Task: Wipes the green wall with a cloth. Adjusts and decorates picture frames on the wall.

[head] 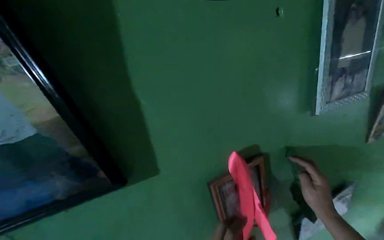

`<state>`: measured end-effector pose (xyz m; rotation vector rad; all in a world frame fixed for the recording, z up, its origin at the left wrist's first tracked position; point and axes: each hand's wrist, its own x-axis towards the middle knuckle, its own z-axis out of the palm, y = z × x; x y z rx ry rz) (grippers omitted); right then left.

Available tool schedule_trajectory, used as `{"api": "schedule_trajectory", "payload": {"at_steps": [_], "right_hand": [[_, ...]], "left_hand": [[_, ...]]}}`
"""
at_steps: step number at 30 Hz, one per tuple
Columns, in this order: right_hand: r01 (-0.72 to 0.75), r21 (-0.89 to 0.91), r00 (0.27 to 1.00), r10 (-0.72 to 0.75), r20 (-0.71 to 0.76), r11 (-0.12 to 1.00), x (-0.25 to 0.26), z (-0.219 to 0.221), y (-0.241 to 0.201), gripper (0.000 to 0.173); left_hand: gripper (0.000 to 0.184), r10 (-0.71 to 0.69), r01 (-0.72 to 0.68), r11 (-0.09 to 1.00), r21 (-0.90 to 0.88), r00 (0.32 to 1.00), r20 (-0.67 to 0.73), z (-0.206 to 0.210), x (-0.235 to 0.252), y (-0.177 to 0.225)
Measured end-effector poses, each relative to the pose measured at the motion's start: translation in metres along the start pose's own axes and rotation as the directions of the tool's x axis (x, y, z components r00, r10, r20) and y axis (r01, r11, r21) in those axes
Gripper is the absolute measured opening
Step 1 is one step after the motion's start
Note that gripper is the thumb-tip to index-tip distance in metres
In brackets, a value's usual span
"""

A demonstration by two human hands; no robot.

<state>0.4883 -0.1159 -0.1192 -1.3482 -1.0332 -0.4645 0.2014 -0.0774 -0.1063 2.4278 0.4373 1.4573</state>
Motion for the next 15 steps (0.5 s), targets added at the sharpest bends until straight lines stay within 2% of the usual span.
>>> {"api": "schedule_trajectory", "payload": {"at_steps": [2,4,7,8,10,12,15], "right_hand": [[-0.263,0.174,0.965,0.258,0.049,0.949,-0.005,-0.011,-0.016,0.041],[-0.424,0.296,0.902,0.429,0.052,0.856,-0.004,-0.020,-0.029,0.039],[-0.442,0.311,0.891,0.453,0.040,0.841,-0.001,-0.033,-0.036,0.026],[-0.442,0.250,0.896,0.436,0.083,0.862,-0.002,-0.037,-0.038,0.024],[-0.433,0.103,0.876,0.391,0.281,0.895,-0.005,-0.041,-0.042,0.021],[-0.440,0.009,0.763,0.369,0.531,0.898,-0.012,-0.033,-0.047,0.023],[-0.457,-0.109,0.514,0.362,0.778,0.883,-0.019,-0.009,-0.052,0.036]], "left_hand": [[0.031,-0.014,0.014,1.000,0.023,1.000,0.001,0.010,0.022,0.006],[0.030,-0.010,0.014,0.996,0.085,0.999,-0.047,0.008,0.042,0.004],[0.024,-0.062,0.068,0.968,0.244,0.998,-0.030,-0.006,0.062,0.005],[0.025,-0.098,0.091,0.952,0.294,0.995,0.007,-0.008,0.064,0.007],[0.033,-0.202,0.168,0.926,0.337,0.977,0.066,-0.002,0.061,0.008],[0.044,-0.306,0.265,0.910,0.318,0.948,0.088,0.011,0.060,0.010],[0.047,-0.416,0.391,0.890,0.234,0.906,0.071,0.028,0.067,0.011]]}}
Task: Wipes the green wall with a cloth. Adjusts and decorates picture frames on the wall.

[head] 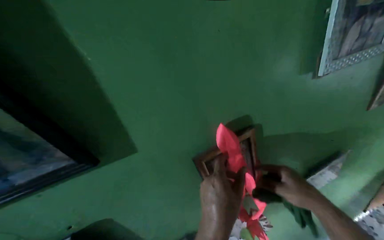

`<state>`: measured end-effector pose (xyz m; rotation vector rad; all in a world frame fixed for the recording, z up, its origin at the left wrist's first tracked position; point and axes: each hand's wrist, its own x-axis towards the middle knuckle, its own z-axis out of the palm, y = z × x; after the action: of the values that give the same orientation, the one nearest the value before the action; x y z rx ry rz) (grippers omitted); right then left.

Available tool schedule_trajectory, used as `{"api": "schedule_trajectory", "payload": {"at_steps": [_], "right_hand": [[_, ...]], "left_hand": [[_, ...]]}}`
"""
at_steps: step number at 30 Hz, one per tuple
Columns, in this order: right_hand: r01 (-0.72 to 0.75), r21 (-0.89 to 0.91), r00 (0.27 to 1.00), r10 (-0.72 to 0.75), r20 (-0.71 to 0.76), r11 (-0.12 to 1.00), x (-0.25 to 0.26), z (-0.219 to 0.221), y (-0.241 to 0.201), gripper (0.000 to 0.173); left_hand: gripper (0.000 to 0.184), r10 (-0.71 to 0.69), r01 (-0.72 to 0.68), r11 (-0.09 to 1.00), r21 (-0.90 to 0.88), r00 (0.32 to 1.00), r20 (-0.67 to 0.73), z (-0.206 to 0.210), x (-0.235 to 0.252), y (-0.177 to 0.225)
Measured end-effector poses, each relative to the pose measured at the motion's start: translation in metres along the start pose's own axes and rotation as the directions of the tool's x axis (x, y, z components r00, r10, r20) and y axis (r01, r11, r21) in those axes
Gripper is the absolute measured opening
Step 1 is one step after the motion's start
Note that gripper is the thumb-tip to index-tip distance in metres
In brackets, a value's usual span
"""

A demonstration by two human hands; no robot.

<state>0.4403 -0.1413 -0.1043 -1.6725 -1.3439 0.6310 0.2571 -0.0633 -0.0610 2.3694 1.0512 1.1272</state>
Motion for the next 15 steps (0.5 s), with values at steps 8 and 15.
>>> {"api": "schedule_trajectory", "payload": {"at_steps": [8,15], "right_hand": [[0.251,0.099,0.968,-0.246,-0.056,0.963,0.010,0.019,-0.022,0.025],[0.280,0.374,0.945,-0.185,-0.270,0.884,0.000,-0.006,-0.019,0.018]], "left_hand": [[0.011,0.140,-0.198,0.949,-0.246,0.962,-0.233,-0.003,0.027,0.017],[0.009,0.179,-0.525,0.725,-0.446,0.768,-0.615,-0.058,0.007,0.014]]}}
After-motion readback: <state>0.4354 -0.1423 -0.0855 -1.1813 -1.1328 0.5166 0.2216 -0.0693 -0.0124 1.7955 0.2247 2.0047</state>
